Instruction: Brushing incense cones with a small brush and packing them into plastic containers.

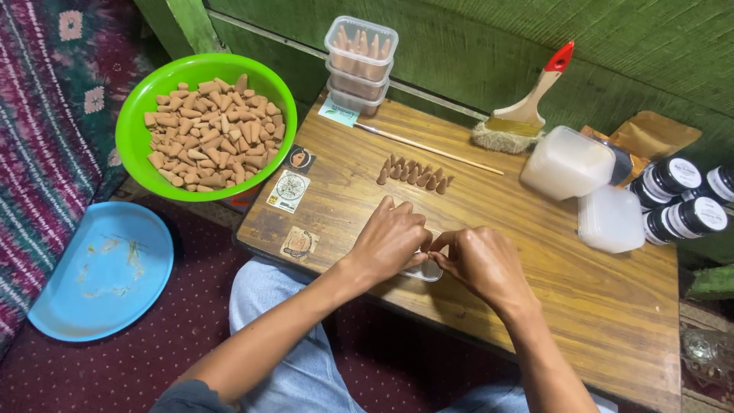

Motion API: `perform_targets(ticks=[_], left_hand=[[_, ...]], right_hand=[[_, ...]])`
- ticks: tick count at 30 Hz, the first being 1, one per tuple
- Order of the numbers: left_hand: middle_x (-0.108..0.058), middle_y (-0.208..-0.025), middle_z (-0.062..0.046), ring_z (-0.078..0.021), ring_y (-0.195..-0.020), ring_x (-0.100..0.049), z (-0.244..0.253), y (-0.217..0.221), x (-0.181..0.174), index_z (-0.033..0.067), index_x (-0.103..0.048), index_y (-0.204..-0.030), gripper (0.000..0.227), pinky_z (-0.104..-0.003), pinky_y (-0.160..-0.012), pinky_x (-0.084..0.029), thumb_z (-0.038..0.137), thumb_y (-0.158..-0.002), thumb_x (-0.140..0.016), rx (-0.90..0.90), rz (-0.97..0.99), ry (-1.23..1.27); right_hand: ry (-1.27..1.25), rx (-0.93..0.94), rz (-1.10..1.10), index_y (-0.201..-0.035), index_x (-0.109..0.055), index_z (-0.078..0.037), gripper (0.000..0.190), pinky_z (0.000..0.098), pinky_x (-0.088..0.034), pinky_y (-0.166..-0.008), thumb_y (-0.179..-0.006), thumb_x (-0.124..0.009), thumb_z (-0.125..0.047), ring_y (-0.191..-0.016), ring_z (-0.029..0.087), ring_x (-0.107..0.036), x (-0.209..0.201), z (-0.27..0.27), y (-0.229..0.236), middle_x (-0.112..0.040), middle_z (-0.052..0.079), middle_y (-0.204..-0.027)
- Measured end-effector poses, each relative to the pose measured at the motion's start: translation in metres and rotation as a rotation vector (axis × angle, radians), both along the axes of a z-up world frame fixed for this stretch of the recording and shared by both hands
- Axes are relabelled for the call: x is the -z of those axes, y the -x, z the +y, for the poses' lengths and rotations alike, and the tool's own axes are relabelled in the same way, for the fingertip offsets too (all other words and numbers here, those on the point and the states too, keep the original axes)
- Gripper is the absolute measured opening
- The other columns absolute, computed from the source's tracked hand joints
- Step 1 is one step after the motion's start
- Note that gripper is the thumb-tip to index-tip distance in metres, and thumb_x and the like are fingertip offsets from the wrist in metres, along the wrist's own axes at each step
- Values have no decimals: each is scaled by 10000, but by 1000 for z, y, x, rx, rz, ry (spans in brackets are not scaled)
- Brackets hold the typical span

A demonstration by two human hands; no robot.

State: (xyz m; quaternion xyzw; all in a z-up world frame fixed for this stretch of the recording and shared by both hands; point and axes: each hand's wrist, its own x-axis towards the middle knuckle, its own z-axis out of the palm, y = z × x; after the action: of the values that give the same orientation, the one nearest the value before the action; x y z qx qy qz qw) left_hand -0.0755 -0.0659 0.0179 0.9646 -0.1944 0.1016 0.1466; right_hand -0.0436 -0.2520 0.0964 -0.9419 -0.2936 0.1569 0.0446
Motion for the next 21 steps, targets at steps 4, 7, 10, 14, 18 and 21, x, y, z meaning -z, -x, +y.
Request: perform_targets(ticks=[4, 7, 10, 14, 18, 21], left_hand=[[-676, -798, 20, -208, -873, -609, -1, 2, 2, 258, -768, -787, 138, -412, -820, -429, 382, -754, -817, 1, 14, -7], [-676, -801, 14, -206, -882, -607, -3, 2, 5, 233, -768, -810, 175, -422, -827, -434, 389, -752, -819, 0, 9, -18], [-682, -801, 13, -212, -877, -613, -4, 3, 2, 245, -780, -802, 126, -420, -832, -426, 358, -761, -818, -5, 6, -24], [-681, -798, 9, -216, -871, -611, -1, 4, -1, 246, -781, -796, 131, -420, -828, -426, 362, -754, -824, -4, 3, -15], [-680, -791, 10, -217, -868, -615, 0, 3, -3, 254, -778, -780, 119, -420, -829, -431, 362, -755, -824, -8, 8, 3], [-651, -759, 20, -213, -840, -600, 0, 3, 1, 256, -768, -766, 130, -417, -807, -421, 371, -746, -826, -11, -9, 29]], right_hand=[[-7, 2, 13, -858, -786, -322, 78, 415, -601, -701, -829, -718, -298, -721, 268, -757, -5, 2, 5, -735, -7, -595], [-15, 3, 14, -854, -789, -306, 72, 433, -596, -686, -827, -722, -300, -712, 284, -754, -2, 0, 3, -730, 7, -585], [-37, 10, 39, -873, -796, -285, 91, 417, -604, -715, -843, -717, -250, -704, 266, -755, -3, -1, 3, -737, 17, -595], [-32, 13, 41, -882, -798, -278, 94, 467, -602, -719, -840, -714, -266, -738, 314, -757, -10, 0, 4, -747, 47, -617], [-44, 25, 42, -900, -805, -278, 107, 429, -607, -741, -860, -711, -248, -714, 274, -758, -15, 2, 6, -745, 30, -605], [-50, 26, 31, -898, -801, -280, 103, 446, -596, -714, -854, -708, -268, -712, 304, -749, -9, -1, 3, -742, 36, -610]])
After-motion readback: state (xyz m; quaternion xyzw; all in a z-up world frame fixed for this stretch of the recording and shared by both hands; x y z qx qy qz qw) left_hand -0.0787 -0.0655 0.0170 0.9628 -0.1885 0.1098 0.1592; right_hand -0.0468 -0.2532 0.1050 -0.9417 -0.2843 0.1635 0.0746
